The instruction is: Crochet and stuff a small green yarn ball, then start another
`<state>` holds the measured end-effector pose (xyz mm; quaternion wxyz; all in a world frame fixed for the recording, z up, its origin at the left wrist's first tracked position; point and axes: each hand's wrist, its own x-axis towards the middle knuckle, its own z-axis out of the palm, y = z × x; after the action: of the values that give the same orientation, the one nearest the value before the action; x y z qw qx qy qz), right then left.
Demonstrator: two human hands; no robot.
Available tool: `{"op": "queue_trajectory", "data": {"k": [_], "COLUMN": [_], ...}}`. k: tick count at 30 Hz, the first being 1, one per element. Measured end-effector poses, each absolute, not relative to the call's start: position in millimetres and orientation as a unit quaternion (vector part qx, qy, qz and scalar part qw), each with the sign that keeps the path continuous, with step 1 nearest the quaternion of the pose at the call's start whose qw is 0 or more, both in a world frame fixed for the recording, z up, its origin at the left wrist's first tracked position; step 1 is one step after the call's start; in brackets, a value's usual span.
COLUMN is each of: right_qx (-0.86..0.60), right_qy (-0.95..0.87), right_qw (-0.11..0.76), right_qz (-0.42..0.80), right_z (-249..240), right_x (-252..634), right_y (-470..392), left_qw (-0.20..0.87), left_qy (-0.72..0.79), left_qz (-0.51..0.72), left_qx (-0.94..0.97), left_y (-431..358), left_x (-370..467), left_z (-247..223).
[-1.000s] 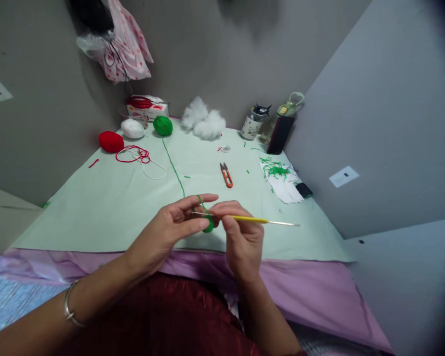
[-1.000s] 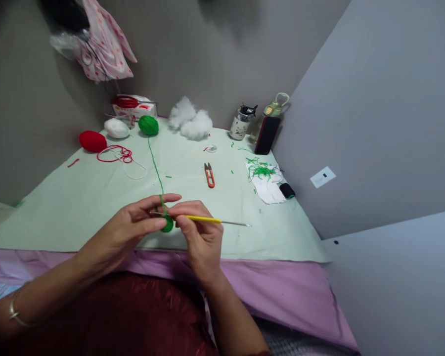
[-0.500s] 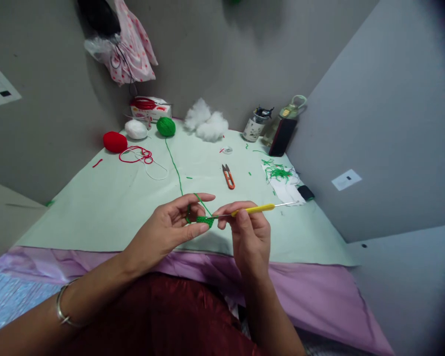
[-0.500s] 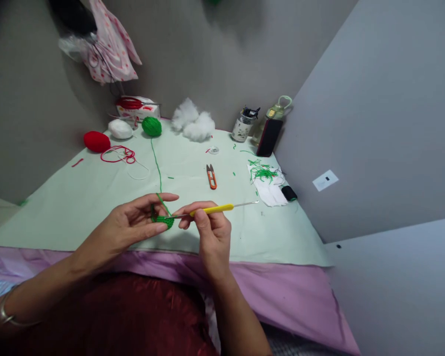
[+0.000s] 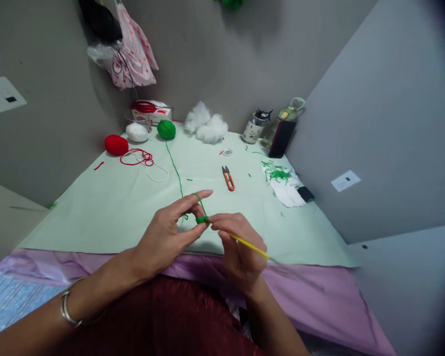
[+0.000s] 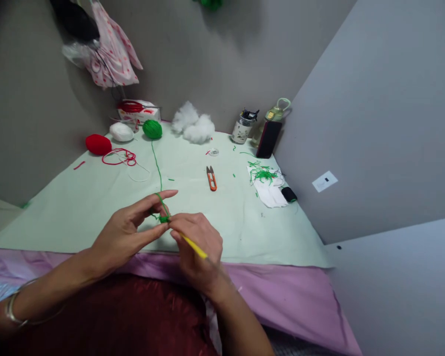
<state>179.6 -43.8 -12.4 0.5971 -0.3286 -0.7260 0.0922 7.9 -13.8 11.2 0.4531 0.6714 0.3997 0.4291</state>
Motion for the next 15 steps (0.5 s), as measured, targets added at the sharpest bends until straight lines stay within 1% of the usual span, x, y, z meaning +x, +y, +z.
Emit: {"op": "queue_trajectory", "data": {"k": [3,6,8,10,13,15], "right_qx": [-0.353,-0.360,-0.348,-0.346,-0.362,-0.370], "right_qy": [-0.677,-0.679,-0.714,-0.753,-0.767,-0.749], "right_qw": [0.626,0.622,0.600,0.559,0.506,0.509], "right_qz": [0.159,0.154,0.095,-0.007,-0.155,-0.207], "right_z": [-13.0,-11.5,-11.8,-14.3,-22.6,-29.3], "right_x": [181.2,182.8,182.3,180.2,174.8,171.5], "right_y": [-43.3,-44.5,-46.1,-47.5,-48.0,-47.6], "left_qw": [0.481,0.467,0.450,0.465,0.549,0.634], "left_qy": [0.404,0.406,0.406,0.408,0.399,0.370], "left_qz": [0.421,0.428,0.441,0.444,0.435,0.426], "left_qx": [0.654,0.659,0.662,0.648,0.592,0.529], "left_y": [-15.0,-15.1,-14.5,-14.4,-16.3,-18.6], "left_x": [7.4,7.4,8.3,9.6,11.2,11.5], "left_z": [11.4,11.3,10.6,9.6,8.5,8.4]}}
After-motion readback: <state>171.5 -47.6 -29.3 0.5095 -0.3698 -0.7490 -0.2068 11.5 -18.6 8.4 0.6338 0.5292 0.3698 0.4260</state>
